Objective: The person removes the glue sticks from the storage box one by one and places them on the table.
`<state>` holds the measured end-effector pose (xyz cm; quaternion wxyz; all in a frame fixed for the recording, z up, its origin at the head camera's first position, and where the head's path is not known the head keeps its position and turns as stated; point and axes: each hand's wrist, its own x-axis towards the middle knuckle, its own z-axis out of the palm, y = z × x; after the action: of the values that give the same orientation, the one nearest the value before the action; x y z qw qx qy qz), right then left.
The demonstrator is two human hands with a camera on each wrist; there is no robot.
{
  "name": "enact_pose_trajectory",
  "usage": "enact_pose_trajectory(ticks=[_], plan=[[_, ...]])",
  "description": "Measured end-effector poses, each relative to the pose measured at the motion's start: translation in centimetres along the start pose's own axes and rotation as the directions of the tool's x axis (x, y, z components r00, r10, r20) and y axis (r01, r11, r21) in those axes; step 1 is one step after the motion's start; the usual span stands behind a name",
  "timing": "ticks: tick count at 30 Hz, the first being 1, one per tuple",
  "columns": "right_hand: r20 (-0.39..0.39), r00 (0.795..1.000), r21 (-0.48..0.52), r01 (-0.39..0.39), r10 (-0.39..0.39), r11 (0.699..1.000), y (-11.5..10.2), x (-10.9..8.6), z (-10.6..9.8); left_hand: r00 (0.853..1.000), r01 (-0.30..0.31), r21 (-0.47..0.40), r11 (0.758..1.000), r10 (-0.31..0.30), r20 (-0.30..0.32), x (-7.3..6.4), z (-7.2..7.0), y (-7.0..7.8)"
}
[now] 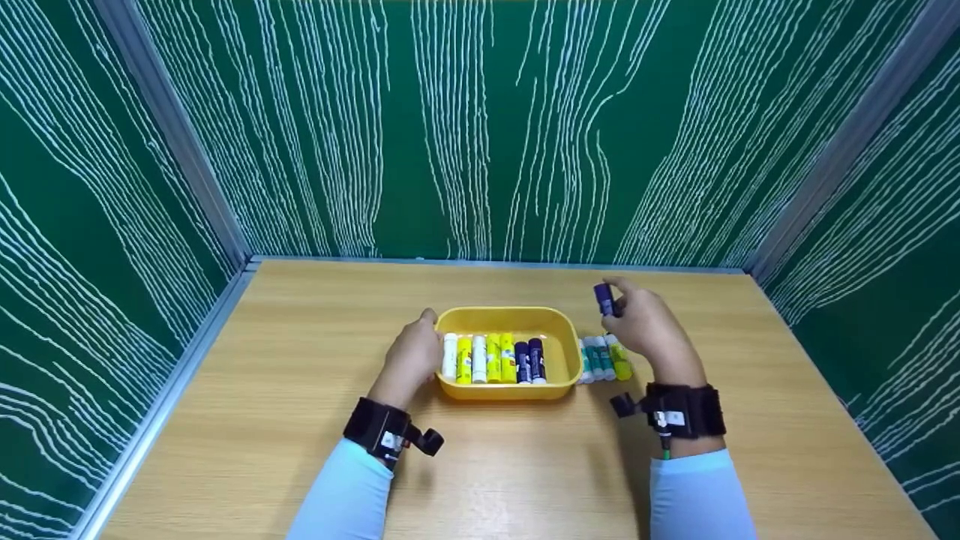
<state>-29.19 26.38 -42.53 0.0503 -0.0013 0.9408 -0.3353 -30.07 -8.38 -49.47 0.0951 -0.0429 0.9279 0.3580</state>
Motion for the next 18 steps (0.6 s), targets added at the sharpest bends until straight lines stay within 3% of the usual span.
enact_pose_trajectory(ticks=[10,18], plan=[[-0.031,0.997,-0.013,-0.07,0.07,0.997,2.8,0.2,-1.2,1.0,-0.018,0.012,1.0,0.019,-0.019,0.0,0.1,-0.1],[0.014,0.989,0.01,-0.149,0.149,0.989,4.7,0.5,-1.5,1.0,0.009,-0.006,1.0,-0.009,-0.005,0.2,0.2,-0.1]])
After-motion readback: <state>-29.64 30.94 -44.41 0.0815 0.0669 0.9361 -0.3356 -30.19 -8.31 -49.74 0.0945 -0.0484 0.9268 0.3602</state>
